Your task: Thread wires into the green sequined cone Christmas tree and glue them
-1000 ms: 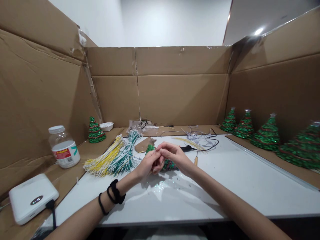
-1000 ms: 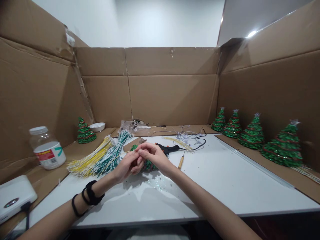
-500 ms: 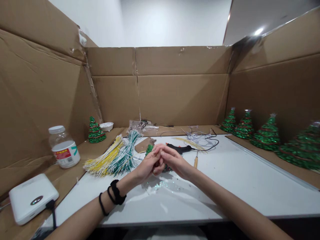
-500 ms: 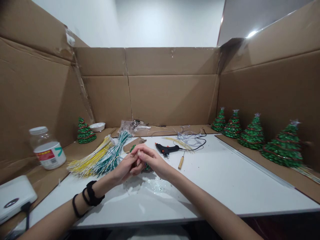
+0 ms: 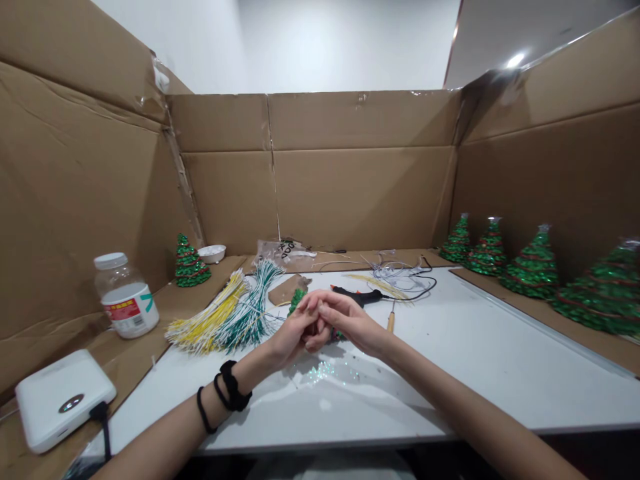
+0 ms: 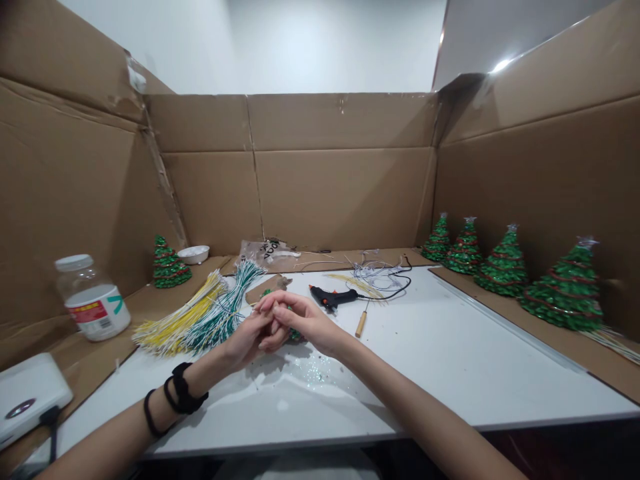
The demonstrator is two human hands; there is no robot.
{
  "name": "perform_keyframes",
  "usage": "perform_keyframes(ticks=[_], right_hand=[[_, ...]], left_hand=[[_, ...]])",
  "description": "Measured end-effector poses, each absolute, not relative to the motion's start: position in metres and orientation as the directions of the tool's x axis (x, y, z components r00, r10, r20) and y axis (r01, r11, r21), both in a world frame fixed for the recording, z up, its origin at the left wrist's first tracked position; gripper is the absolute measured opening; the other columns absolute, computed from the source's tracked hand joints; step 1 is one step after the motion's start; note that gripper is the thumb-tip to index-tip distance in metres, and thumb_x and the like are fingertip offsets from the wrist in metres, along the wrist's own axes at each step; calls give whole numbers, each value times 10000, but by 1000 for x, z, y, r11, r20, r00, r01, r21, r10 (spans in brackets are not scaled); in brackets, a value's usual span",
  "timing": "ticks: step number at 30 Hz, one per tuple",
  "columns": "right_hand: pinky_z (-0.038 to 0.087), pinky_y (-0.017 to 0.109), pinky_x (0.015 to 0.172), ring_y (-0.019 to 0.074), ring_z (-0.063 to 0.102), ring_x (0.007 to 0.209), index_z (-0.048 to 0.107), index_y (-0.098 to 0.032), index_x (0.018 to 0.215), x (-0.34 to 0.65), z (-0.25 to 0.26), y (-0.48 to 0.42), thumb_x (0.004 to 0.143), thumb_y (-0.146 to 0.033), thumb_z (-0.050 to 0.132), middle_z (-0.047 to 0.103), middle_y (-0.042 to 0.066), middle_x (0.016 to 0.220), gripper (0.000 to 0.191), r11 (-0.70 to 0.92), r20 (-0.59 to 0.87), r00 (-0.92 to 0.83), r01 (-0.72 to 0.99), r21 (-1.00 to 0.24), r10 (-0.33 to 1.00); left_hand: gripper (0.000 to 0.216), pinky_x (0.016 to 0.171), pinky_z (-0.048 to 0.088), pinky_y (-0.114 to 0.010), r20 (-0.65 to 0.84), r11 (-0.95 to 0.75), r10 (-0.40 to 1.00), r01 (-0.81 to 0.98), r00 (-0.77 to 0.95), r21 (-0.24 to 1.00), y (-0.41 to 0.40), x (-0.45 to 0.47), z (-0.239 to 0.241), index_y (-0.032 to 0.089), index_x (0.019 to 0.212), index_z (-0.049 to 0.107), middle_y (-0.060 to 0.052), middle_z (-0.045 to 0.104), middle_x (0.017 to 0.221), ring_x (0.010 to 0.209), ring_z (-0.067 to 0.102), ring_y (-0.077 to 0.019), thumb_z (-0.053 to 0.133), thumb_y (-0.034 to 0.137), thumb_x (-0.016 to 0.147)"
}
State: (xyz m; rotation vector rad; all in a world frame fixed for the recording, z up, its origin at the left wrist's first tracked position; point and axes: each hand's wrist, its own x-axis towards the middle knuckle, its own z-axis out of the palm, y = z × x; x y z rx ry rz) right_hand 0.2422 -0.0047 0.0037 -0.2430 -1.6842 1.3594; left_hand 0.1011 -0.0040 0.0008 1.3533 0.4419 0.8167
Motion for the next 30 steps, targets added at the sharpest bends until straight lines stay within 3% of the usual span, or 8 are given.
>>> perform_keyframes(ticks=[6,12,23,30], right_hand=[[452,257,813,127,565,901,599,-190,986,243,4,-5,860,-372,552,578,45,1032,227,375,499,-564,-329,-867,658],[451,254,801,119,552,875,584,-196,958,241,3,-6,894,-379,489,573,40,1025,216,418,519,-545,-308,-854,659],[445,269,825,96,525,762,548,-204,939,240,4,-10,928,-386,409,560,32,1024,229,519,549,-520,-218,-826,655],[413,278,869,136,520,912,534,-189,887,238,2,-11,926,-380,410,562,40,987,231,519,558,-489,-228,-824,670]], left_hand=[[397,362,173,-187,132,43,750,-246,648,968,-4,102,2,192,573,387,89,322,338,319,225,-39,584,493,741],[522,371,166,-205,135,14,735,-214,665,977,-4,101,2,190,436,315,65,288,333,328,243,-37,538,529,766],[501,368,180,-197,165,18,739,-265,653,964,-2,102,-3,189,491,343,71,299,333,323,241,-43,504,548,802],[483,367,173,-189,147,25,752,-251,642,968,-2,102,-5,196,547,344,86,296,351,334,224,-48,532,581,770]])
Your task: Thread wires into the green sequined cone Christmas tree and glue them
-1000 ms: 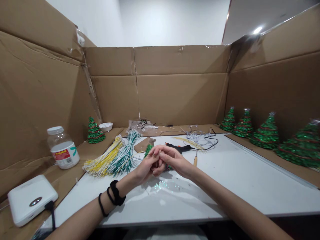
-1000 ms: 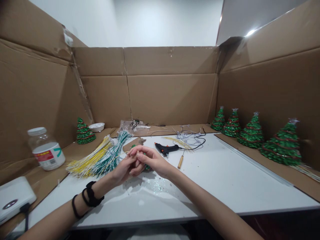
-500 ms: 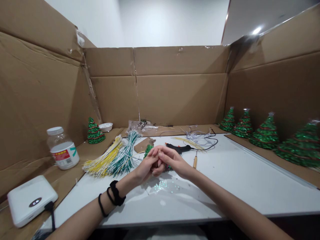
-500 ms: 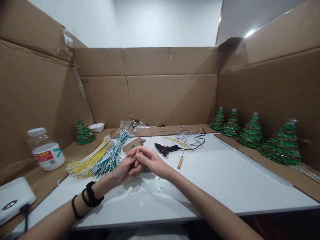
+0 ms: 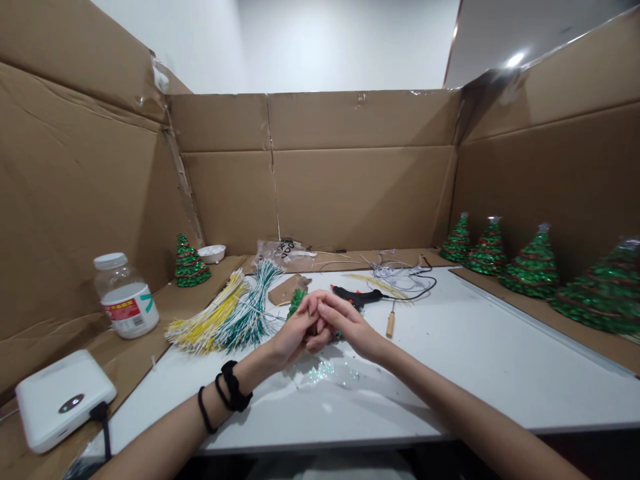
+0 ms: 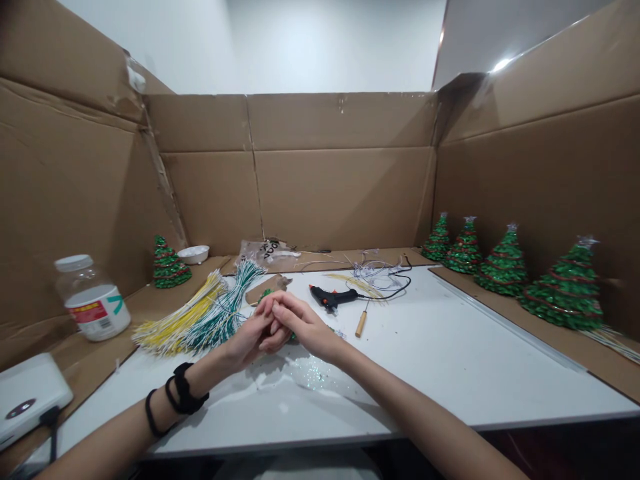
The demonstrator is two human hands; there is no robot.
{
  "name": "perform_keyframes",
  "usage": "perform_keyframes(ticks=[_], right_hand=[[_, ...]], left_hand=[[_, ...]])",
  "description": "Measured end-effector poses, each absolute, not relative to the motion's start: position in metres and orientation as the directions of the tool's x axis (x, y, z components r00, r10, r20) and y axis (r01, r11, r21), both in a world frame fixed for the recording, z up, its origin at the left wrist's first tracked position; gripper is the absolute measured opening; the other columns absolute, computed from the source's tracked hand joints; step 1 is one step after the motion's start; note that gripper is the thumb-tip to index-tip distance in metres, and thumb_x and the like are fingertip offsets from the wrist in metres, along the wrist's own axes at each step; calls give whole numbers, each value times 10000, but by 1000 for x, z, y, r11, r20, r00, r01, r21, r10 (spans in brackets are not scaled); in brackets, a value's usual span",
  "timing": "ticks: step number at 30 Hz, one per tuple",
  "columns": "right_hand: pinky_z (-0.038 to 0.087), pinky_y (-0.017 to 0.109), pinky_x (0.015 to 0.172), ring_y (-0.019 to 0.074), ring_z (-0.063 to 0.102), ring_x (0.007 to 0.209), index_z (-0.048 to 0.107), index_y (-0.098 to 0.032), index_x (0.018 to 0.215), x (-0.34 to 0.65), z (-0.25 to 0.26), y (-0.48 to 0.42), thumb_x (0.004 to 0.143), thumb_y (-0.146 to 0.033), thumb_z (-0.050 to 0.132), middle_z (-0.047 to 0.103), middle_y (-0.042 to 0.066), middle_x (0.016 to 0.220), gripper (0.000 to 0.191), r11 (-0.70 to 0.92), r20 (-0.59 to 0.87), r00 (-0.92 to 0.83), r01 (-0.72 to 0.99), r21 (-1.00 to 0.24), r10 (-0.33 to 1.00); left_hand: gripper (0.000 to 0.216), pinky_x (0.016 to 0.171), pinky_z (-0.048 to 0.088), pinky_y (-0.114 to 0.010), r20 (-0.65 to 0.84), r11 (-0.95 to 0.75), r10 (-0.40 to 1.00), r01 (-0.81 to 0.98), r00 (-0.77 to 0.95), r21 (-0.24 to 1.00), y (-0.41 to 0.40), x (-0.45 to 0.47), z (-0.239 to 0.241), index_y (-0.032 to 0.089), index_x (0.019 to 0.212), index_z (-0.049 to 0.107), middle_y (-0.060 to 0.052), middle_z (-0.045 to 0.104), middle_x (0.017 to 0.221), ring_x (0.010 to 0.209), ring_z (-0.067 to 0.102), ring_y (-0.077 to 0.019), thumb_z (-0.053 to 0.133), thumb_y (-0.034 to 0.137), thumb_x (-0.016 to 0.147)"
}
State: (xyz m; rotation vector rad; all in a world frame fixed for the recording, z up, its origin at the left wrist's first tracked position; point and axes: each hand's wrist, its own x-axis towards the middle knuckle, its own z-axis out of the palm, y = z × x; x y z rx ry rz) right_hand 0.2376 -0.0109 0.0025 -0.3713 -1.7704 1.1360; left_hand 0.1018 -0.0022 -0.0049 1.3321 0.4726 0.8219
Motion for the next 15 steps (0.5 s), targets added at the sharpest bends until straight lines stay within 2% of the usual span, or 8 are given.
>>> perform_keyframes(ticks=[8,11,15], right_hand=[[453,238,727,127,533,810,534,-196,888,235,-4,-7,880,-439,484,550,39,974,248,355,478,-499,-325,-876,723],[442,213,643,107,518,712,554,-195,927,235,-5,-6,898,-443,448,552,28,911,271,342,464,-494,-320,-883,735],[424,207,606,101,506,662,576,-186,918,234,-5,-6,912,-453,414,550,15,815,313,355,471,-479,-316,-880,741]], left_hand=[[547,353,149,-204,152,25,727,-247,670,969,2,101,-8,201,504,309,73,270,336,322,206,-47,447,643,797],[515,348,162,-196,169,36,715,-277,678,960,1,102,-7,194,540,355,77,286,352,327,210,-50,457,626,803],[463,348,166,-181,185,53,708,-312,681,949,-1,102,-6,184,602,412,82,308,367,333,204,-50,447,587,828]])
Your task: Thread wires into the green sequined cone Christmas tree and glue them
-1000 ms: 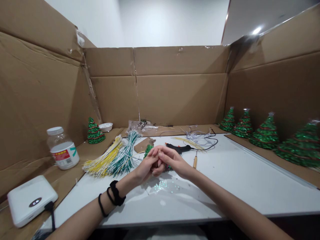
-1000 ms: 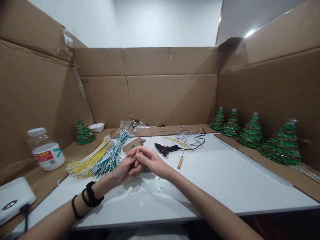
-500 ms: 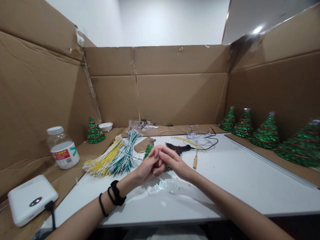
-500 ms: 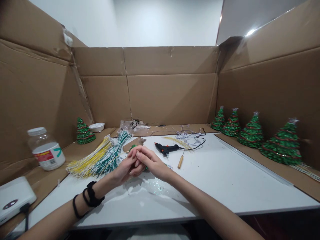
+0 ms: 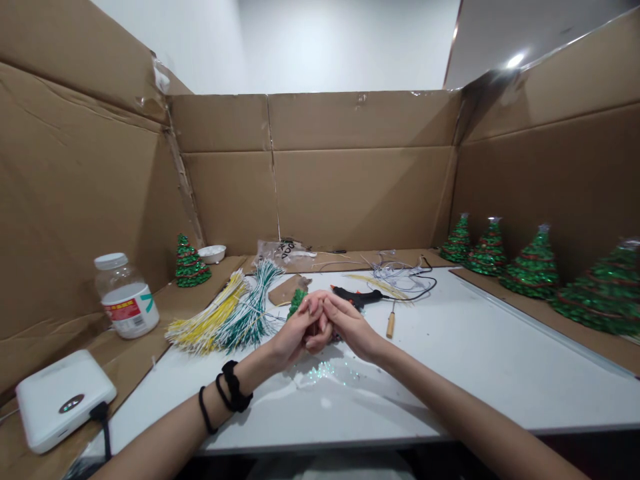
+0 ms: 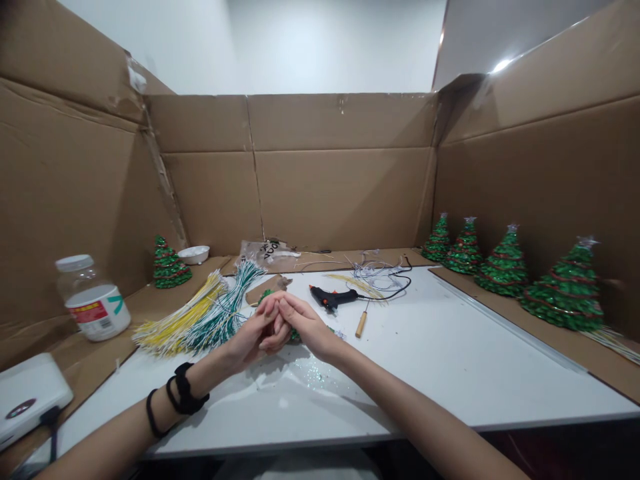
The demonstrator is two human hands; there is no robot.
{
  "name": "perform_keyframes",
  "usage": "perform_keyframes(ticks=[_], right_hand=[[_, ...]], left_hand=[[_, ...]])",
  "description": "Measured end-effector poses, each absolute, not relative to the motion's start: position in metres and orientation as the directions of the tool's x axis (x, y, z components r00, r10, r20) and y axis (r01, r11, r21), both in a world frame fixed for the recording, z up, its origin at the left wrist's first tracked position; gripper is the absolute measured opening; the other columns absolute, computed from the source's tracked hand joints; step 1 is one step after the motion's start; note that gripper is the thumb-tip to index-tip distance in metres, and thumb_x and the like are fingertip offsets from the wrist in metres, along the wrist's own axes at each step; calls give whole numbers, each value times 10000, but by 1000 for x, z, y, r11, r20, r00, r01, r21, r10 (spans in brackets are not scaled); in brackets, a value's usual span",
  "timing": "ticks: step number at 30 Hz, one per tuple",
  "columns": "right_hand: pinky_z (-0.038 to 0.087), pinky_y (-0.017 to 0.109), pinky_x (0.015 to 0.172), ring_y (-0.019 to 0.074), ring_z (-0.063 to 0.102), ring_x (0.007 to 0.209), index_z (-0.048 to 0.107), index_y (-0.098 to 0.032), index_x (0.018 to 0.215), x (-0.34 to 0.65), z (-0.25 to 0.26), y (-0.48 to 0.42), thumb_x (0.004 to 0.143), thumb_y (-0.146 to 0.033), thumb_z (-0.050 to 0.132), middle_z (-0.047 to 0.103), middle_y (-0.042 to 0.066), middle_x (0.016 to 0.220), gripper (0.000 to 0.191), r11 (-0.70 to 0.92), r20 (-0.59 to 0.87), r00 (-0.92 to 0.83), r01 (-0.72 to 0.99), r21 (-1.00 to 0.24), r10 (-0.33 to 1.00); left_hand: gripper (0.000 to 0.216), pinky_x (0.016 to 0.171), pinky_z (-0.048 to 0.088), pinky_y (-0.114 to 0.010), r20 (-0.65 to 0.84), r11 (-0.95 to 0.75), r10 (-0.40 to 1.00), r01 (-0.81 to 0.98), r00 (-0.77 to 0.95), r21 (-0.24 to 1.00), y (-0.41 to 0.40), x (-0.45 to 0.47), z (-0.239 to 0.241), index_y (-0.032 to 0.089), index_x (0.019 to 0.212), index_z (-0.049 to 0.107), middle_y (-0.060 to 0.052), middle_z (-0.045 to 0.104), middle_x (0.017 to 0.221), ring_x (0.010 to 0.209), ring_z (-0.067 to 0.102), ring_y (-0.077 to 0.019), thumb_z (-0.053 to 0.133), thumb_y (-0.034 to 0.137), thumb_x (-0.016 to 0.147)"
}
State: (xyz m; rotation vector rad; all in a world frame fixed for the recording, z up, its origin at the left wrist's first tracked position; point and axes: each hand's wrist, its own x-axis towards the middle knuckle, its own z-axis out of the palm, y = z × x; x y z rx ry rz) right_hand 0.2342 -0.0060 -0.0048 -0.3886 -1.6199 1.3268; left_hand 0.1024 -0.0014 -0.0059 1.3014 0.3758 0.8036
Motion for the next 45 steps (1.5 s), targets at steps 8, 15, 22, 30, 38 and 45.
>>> perform_keyframes(ticks=[8,15,22,30,38,45], right_hand=[[414,200,539,87,475,559,570,-181,963,235,-5,-4,916,-458,404,507,-22,661,326,356,442,-490,-264,-897,751],[471,230,704,107,550,786,555,-188,876,236,4,-10,853,-405,540,575,38,993,219,400,492,-485,-287,-871,723],[470,227,667,91,548,695,548,-180,821,236,0,-6,907,-439,423,602,39,964,301,398,483,-468,-274,-876,740],[450,288,823,153,568,924,528,-231,1062,242,-1,3,849,-455,533,593,43,981,309,377,523,-382,-395,-838,762],[432,229,667,118,530,743,615,-173,780,248,2,7,794,-409,616,571,14,817,236,350,415,-454,-224,-909,788],[399,228,642,106,476,660,593,-169,709,248,1,13,742,-440,663,538,-12,715,281,416,477,-236,-264,-870,847]], left_hand=[[419,353,172,-177,175,58,713,-306,679,950,-2,102,-4,185,606,414,85,315,360,332,210,-49,479,536,826],[457,373,162,-184,137,50,749,-261,648,964,-7,103,0,182,550,369,82,302,362,343,232,-37,545,536,780],[507,372,163,-196,140,30,748,-243,649,970,-6,105,0,175,514,381,71,317,355,340,250,-34,534,582,774],[400,370,175,-184,86,42,751,-177,655,983,-6,103,9,166,636,458,88,330,387,355,232,-40,557,524,784],[285,339,76,-177,-59,256,571,-109,819,961,-3,93,13,156,700,494,74,349,428,353,168,-34,571,422,768],[243,333,127,-139,53,174,647,-215,761,961,0,94,12,174,708,464,84,327,430,373,145,-41,516,375,833]])
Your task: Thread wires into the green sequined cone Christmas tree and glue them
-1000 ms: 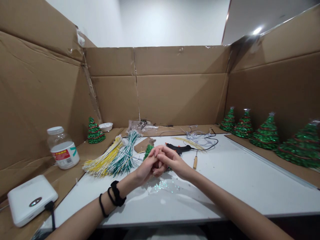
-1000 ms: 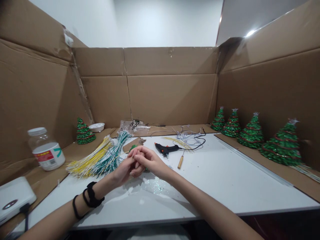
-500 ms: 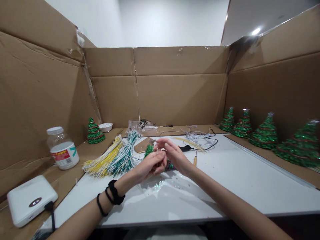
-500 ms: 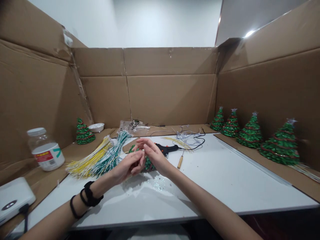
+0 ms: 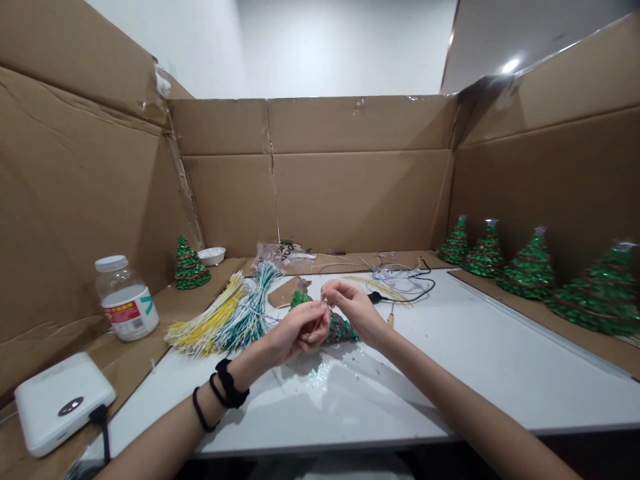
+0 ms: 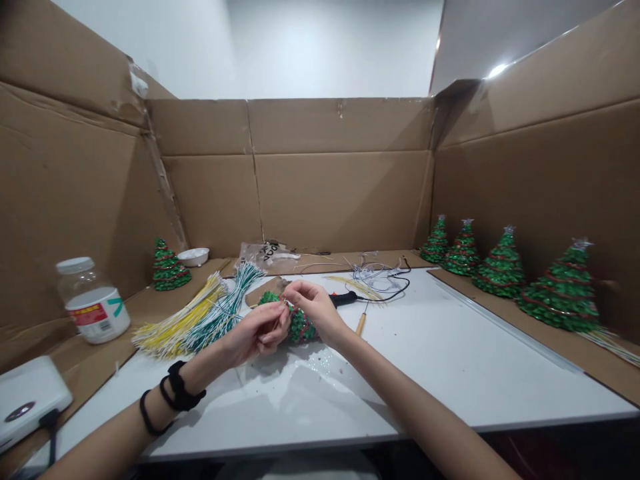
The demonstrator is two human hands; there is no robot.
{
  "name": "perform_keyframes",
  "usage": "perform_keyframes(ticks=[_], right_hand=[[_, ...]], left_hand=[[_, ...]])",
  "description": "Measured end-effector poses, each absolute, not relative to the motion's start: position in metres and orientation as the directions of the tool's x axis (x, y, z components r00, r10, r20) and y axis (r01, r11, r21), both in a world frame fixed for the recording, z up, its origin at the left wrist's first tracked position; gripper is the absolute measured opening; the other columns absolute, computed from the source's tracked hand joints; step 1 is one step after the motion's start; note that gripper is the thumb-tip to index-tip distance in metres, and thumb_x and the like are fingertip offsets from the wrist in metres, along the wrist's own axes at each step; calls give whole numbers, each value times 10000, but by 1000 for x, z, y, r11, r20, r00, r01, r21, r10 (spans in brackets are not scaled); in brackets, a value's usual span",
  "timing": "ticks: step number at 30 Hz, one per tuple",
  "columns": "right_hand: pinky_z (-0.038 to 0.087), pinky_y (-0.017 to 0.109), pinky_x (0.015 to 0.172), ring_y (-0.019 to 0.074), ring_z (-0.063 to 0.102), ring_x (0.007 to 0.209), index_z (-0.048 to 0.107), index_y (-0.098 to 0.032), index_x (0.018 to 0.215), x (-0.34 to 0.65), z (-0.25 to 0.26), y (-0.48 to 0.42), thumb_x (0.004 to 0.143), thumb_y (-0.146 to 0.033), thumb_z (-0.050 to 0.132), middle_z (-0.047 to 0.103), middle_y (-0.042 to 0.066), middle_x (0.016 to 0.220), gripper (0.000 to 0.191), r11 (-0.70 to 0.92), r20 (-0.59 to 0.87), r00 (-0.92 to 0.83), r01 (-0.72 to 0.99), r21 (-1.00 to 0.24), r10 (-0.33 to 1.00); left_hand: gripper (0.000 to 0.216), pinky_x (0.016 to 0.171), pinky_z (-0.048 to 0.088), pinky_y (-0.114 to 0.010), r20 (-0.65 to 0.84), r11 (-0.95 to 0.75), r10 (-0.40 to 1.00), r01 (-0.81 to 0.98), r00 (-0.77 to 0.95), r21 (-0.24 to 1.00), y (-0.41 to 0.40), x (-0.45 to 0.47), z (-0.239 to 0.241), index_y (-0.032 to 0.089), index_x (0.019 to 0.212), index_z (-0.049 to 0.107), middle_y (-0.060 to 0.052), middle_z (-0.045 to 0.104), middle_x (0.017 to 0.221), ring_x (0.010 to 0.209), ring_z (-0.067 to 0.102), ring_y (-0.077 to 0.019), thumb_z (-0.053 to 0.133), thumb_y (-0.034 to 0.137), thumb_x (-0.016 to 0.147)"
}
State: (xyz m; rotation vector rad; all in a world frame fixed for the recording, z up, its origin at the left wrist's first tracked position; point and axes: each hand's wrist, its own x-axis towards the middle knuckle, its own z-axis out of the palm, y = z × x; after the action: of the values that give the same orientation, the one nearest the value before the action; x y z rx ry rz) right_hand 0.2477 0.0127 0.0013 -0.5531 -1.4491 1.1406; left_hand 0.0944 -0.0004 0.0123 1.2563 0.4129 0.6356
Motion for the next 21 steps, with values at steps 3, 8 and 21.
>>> perform_keyframes(ticks=[3,8,21], right_hand=[[395,238,645,107,474,626,601,-173,739,246,2,12,725,-459,673,544,-25,677,295,388,446,-227,-259,-884,866],[401,250,648,112,481,596,577,-183,691,243,1,11,718,-461,674,527,-35,607,295,409,467,-225,-260,-875,855],[388,244,605,120,463,582,563,-187,639,243,-5,12,723,-453,665,509,-27,583,296,479,509,-109,-218,-850,854]], left_hand=[[256,327,183,-141,107,91,679,-229,727,969,-1,96,11,175,718,474,85,350,410,351,166,-44,465,380,870],[259,325,185,-152,142,36,692,-231,707,972,-1,97,10,169,712,487,77,390,374,317,210,-47,447,363,880],[304,366,126,-201,140,-81,762,-121,633,989,-4,101,11,165,705,489,80,381,349,326,206,-48,423,409,873]])
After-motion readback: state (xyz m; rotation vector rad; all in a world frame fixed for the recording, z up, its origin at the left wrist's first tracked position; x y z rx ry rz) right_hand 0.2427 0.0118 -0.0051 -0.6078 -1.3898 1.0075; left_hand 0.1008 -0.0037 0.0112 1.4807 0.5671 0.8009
